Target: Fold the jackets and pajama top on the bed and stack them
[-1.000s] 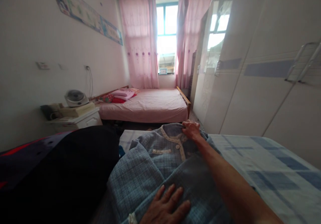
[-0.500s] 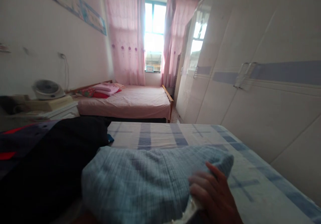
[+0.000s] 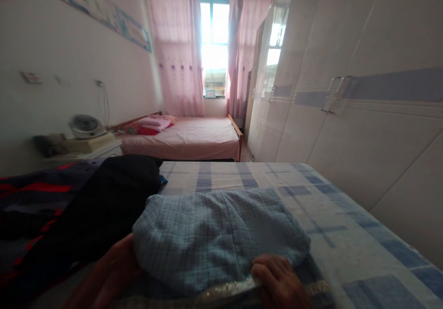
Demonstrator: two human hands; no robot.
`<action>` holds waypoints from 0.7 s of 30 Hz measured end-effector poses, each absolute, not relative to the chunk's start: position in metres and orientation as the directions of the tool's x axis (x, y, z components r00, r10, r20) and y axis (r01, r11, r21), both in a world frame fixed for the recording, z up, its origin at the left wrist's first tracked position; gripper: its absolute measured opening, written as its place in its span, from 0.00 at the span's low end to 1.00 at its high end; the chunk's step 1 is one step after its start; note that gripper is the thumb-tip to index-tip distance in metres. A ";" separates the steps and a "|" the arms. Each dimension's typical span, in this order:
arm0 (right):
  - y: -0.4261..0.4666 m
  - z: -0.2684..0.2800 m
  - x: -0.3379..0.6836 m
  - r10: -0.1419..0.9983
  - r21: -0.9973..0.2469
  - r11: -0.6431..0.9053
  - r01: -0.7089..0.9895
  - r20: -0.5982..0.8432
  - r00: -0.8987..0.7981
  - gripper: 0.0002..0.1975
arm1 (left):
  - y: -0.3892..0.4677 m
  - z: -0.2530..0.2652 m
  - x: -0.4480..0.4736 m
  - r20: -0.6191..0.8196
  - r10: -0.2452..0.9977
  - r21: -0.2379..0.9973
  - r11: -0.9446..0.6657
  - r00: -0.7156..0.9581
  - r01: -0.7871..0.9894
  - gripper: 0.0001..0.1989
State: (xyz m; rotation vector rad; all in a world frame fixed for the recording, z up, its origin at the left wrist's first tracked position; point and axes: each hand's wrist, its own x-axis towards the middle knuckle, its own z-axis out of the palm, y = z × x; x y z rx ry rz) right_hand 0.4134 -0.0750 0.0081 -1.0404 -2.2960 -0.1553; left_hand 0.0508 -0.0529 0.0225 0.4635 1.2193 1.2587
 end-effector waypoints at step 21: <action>0.044 0.066 0.362 0.825 -0.084 0.436 0.896 0.436 -0.360 0.22 | 0.014 0.037 0.081 0.449 0.827 0.053 -0.402 0.338 0.914 0.23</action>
